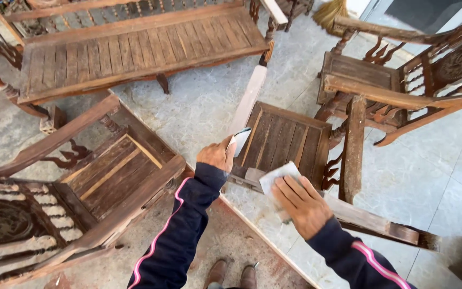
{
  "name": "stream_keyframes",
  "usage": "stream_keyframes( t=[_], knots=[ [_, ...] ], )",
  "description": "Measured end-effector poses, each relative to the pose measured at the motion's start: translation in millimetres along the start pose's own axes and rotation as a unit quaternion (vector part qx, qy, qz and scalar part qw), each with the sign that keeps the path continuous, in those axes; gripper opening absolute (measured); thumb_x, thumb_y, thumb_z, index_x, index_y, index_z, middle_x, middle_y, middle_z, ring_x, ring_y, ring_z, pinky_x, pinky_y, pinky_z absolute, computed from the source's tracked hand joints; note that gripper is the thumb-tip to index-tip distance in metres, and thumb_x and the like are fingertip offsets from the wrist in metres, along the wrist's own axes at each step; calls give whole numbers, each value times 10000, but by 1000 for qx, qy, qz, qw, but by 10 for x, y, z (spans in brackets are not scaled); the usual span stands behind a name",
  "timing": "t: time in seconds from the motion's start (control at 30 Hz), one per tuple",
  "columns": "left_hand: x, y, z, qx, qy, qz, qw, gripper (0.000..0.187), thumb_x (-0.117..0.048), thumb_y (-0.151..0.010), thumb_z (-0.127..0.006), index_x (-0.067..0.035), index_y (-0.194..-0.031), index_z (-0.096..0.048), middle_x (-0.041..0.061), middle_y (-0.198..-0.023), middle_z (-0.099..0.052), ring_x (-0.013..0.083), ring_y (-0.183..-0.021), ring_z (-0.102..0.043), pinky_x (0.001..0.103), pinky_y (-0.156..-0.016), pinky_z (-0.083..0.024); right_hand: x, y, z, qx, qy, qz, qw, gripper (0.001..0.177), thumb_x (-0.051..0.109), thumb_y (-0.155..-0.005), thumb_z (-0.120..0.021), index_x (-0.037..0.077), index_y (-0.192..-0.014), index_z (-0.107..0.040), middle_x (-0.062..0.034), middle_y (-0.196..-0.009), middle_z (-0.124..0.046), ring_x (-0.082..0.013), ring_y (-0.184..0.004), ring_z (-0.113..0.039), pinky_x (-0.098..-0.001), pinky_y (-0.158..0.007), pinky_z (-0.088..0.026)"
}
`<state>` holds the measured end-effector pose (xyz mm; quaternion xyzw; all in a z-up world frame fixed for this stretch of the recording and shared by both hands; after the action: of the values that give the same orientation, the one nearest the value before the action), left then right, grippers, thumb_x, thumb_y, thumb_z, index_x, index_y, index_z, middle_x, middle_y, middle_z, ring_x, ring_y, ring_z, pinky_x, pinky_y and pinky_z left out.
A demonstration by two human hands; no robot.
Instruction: Manually sanding a wooden chair using sandpaper to prepare it for finishing.
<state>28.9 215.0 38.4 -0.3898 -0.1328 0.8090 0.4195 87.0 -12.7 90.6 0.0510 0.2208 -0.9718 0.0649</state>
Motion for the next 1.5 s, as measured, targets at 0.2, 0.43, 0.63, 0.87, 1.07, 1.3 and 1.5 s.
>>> stream_keyframes(
  t=[0.2,0.43,0.63,0.87,1.07,1.3,1.5],
  knots=[
    [127,7,-198,25,-24,44,998,370,-379,-1042,-470,-145,-1158,-733,177,-684,-697,379,-641,-681,506,-604,-538,46,-291,-474,2,17,-10,1000,519,92,-878,-593,0,-1389,-573,-160,-1454,-567,-296,-1391,-494,-457,-1227,-306],
    [234,50,-262,24,-28,23,999,417,-429,-1068,-419,-143,-1194,-695,174,-680,-693,376,-643,-684,503,-619,-540,-143,221,-300,15,14,5,1000,570,121,-836,-640,41,-1396,-571,-149,-1450,-562,-284,-1375,-507,-483,-1200,-320],
    [286,-5,-311,69,-30,95,993,468,-476,-1043,-367,-184,-1183,-706,202,-704,-705,426,-666,-688,545,-621,-531,-58,-102,-885,-4,88,16,996,503,88,-911,-616,34,-1409,-569,-160,-1484,-556,-276,-1432,-477,-445,-1239,-323],
    [420,-1,-390,64,-25,108,992,490,-489,-1069,-360,-146,-1154,-698,218,-712,-703,445,-684,-686,560,-659,-534,-66,130,-365,-27,76,58,995,519,91,-924,-606,49,-1439,-557,-173,-1491,-543,-278,-1421,-465,-451,-1222,-319],
    [430,21,-453,75,-23,131,988,502,-498,-1046,-350,-160,-1073,-721,224,-715,-697,454,-693,-683,571,-642,-529,45,-228,-317,15,-7,29,999,588,121,-852,-624,2,-1423,-550,-166,-1464,-552,-297,-1396,-472,-452,-1202,-322],
    [462,16,-388,43,-5,113,993,518,-489,-1062,-362,-112,-1033,-716,239,-705,-685,473,-684,-671,578,-651,-524,-57,29,-260,11,16,51,999,556,156,-894,-606,31,-1431,-534,-152,-1486,-529,-287,-1407,-457,-457,-1219,-312],
    [380,-8,-352,59,-1,138,989,550,-512,-1045,-356,-111,-1026,-731,242,-698,-690,470,-688,-677,584,-666,-525,84,-128,-412,31,49,54,997,583,178,-904,-593,30,-1463,-512,-160,-1512,-512,-282,-1441,-445,-453,-1232,-300]
  ],
)
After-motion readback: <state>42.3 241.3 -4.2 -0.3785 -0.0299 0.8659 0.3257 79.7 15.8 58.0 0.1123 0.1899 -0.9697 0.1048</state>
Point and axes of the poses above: each hand's wrist, its own y-axis away from the middle knuckle, its own z-axis out of the back of the hand, x = y × z, the point moved 9 cm from there along -y, towards the middle knuckle
